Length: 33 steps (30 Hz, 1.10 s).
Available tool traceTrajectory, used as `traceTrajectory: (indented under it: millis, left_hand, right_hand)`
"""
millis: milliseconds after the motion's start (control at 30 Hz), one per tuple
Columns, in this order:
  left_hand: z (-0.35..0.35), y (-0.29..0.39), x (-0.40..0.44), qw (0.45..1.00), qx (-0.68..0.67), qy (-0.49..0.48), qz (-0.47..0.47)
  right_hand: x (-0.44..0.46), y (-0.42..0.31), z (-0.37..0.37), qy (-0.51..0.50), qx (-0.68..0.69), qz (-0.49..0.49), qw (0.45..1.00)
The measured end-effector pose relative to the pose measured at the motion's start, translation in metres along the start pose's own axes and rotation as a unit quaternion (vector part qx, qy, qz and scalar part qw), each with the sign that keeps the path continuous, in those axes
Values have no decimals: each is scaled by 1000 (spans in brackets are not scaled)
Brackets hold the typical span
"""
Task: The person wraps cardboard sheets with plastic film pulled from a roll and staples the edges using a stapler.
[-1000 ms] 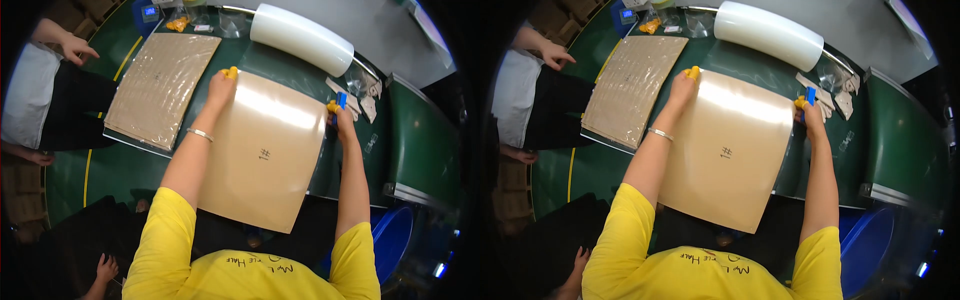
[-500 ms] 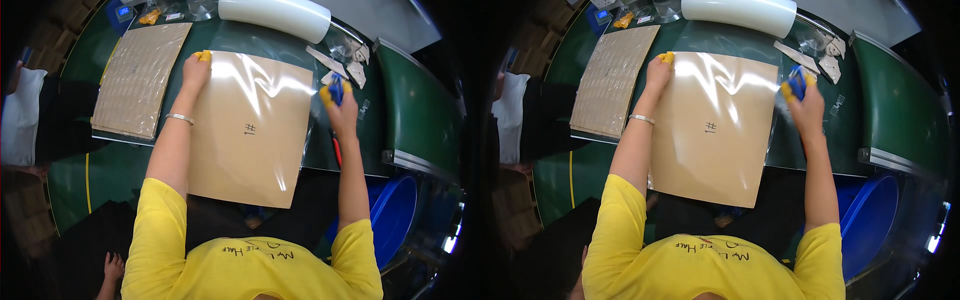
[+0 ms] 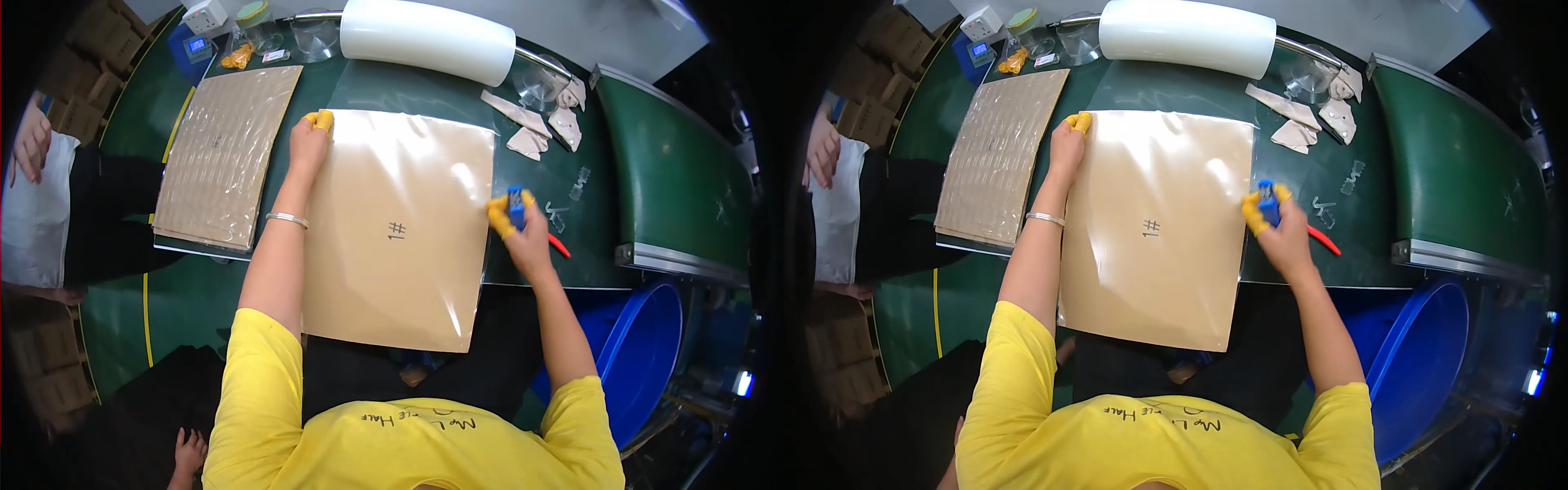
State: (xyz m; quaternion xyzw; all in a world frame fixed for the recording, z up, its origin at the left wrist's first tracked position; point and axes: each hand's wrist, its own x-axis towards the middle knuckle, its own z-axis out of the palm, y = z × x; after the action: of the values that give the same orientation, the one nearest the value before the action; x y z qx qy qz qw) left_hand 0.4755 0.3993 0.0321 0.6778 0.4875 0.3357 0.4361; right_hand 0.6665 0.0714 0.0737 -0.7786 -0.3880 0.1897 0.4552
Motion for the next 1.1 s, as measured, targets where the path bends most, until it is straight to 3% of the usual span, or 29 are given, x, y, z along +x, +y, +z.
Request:
traceTrajectory:
  millis: [133,233,533,600,667,867,967,1100]
  left_hand:
    - [3,-14,8,1000,-14,-5,6]
    - [2,-6,4,1000,-19,-9,-17]
    - [-2,-8,9,997,-50,-26,-61]
    - [-4,-10,18,977,-134,-77,-145]
    - [-7,-9,21,971,-134,-86,-177]
    - [2,10,0,990,-102,33,-94]
    - [7,-7,7,995,-93,32,-28]
    - [13,-21,13,995,-88,49,-15]
  right_hand:
    - [70,3,-7,80,-68,35,994]
    - [109,1,3,39,109,164,980]
    - [133,31,16,24,234,153,960]
    - [130,32,15,29,242,161,956]
    - [129,29,14,7,233,155,960]
    - [131,19,13,16,186,154,970]
    - [134,19,10,5,137,148,979]
    - [137,19,9,-9,152,148,977]
